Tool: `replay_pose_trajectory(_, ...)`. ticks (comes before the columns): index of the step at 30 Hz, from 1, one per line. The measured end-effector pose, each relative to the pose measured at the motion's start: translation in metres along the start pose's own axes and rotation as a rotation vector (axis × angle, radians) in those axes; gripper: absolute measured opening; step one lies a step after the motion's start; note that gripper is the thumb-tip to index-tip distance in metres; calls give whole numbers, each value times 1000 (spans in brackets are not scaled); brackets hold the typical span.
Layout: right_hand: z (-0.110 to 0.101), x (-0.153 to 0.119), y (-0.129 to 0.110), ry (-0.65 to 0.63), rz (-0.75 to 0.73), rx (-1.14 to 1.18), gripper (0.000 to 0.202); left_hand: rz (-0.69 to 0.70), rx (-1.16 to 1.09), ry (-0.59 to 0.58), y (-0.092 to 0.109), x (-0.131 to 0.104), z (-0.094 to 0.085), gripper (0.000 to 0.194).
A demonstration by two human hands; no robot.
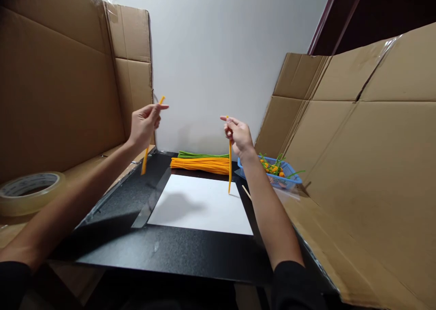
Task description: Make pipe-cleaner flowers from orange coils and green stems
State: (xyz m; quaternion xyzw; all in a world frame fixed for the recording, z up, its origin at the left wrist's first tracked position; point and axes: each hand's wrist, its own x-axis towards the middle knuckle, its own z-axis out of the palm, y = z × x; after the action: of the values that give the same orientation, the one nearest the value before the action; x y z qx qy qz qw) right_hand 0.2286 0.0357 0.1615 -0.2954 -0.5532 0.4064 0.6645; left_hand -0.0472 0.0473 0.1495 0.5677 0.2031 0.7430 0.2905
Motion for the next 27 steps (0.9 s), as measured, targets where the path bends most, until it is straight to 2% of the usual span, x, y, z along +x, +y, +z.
replay_pose_trajectory(2, 19, -10, -1, -81, -73, -51, 18, 17, 15, -183, 6, -14, 13, 26)
replay_pose_trajectory(4, 38, -20, -1, -148, -122, -82, 29, 0, 43, -316, 11, -27, 23, 26)
replay_pose_trajectory(6, 53, -31, -1, -187, -164, -109, 31, -2, 106, -395, 16, -38, 30, 27)
replay_pose_trajectory(9, 67, -44, -2, -180, -185, -122, 25, 46, 213, -466, 23, -48, 35, 35)
replay_pose_trajectory(15, 77, -57, -10, -207, -150, -60, 15, 88, 215, -385, 31, -51, 38, 38)
replay_pose_trajectory(21, 82, -63, -15, -223, -146, -19, 12, 113, 231, -336, 34, -53, 39, 36)
replay_pose_trajectory(27, 86, -62, -10, -187, -156, 34, 17, 129, 237, -323, 35, -56, 40, 31)
